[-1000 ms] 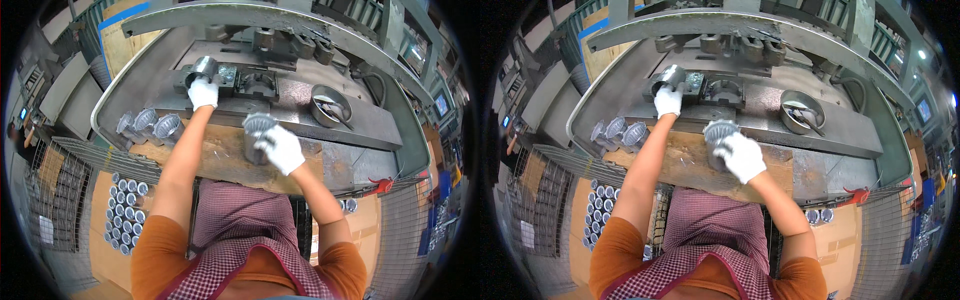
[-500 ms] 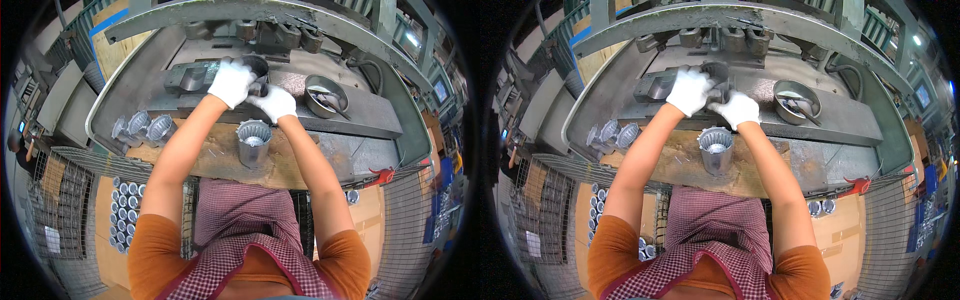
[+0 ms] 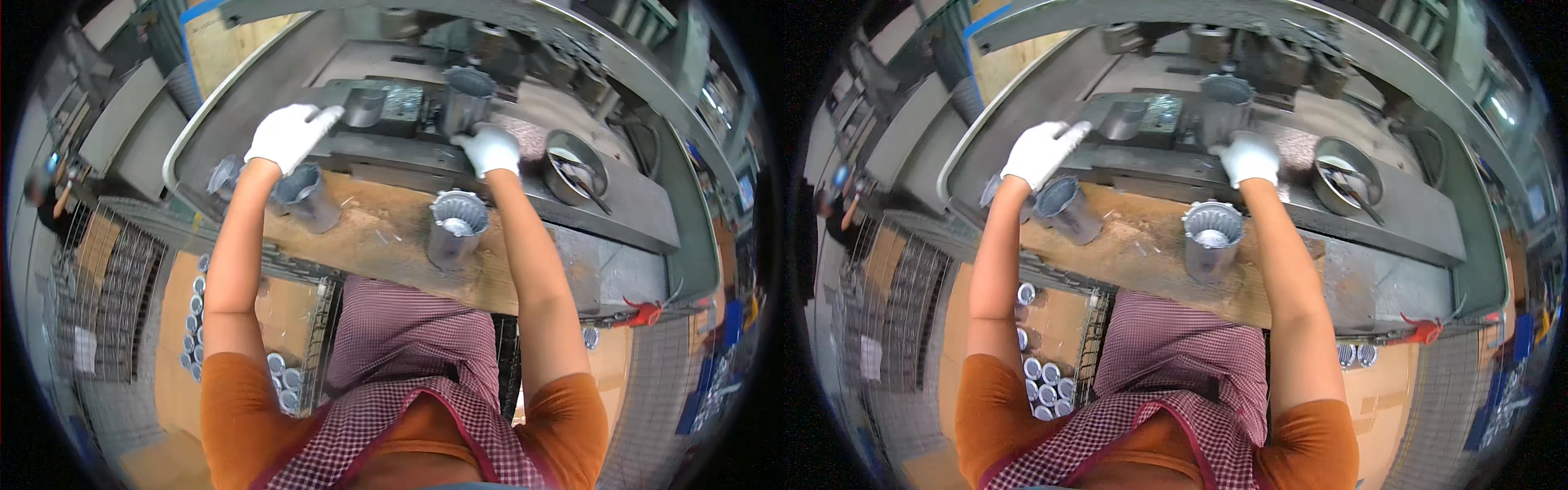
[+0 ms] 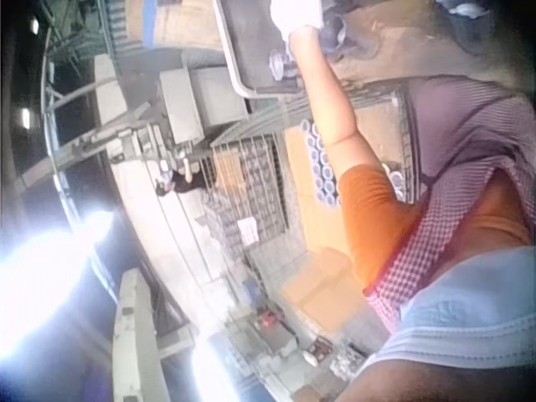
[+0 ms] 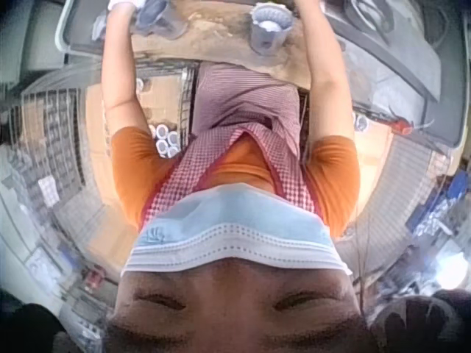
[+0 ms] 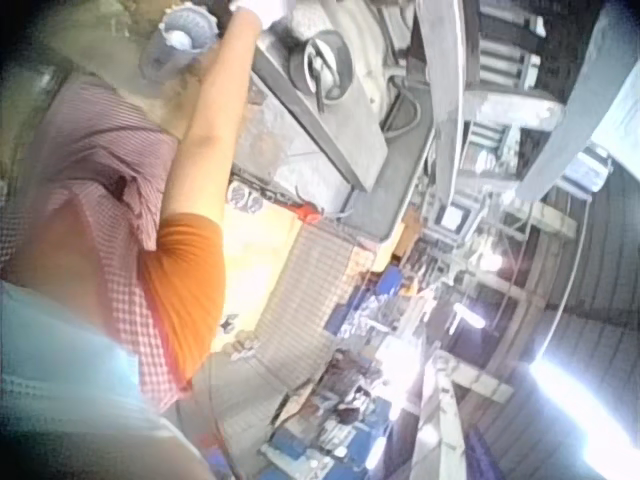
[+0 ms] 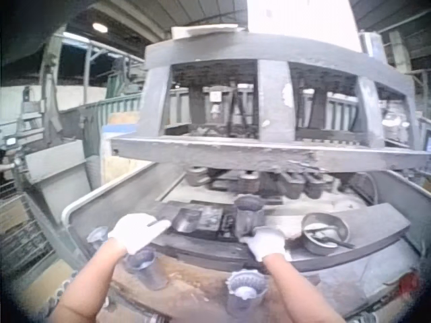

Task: Processing cylindrical metal fan or housing components using a vertical press and manual scraping.

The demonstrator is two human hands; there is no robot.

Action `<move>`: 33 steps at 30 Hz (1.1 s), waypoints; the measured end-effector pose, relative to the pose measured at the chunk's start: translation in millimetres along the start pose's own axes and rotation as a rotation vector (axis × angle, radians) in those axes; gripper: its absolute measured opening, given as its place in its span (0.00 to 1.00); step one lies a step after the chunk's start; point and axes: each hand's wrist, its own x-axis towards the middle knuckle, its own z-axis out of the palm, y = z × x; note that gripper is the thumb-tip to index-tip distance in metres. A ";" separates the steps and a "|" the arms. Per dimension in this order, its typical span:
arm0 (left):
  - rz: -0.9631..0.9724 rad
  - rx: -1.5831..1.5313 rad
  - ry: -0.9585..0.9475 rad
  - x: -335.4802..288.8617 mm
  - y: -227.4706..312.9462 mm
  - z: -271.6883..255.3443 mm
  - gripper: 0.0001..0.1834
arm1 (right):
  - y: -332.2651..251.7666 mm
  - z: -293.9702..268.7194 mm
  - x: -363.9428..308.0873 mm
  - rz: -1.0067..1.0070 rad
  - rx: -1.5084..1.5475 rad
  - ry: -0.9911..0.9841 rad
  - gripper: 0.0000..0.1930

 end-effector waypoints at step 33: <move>-0.141 -0.061 0.162 76.0 22.8 126.3 0.31 | 283.5 -22.3 -268.6 0.624 0.219 0.580 0.18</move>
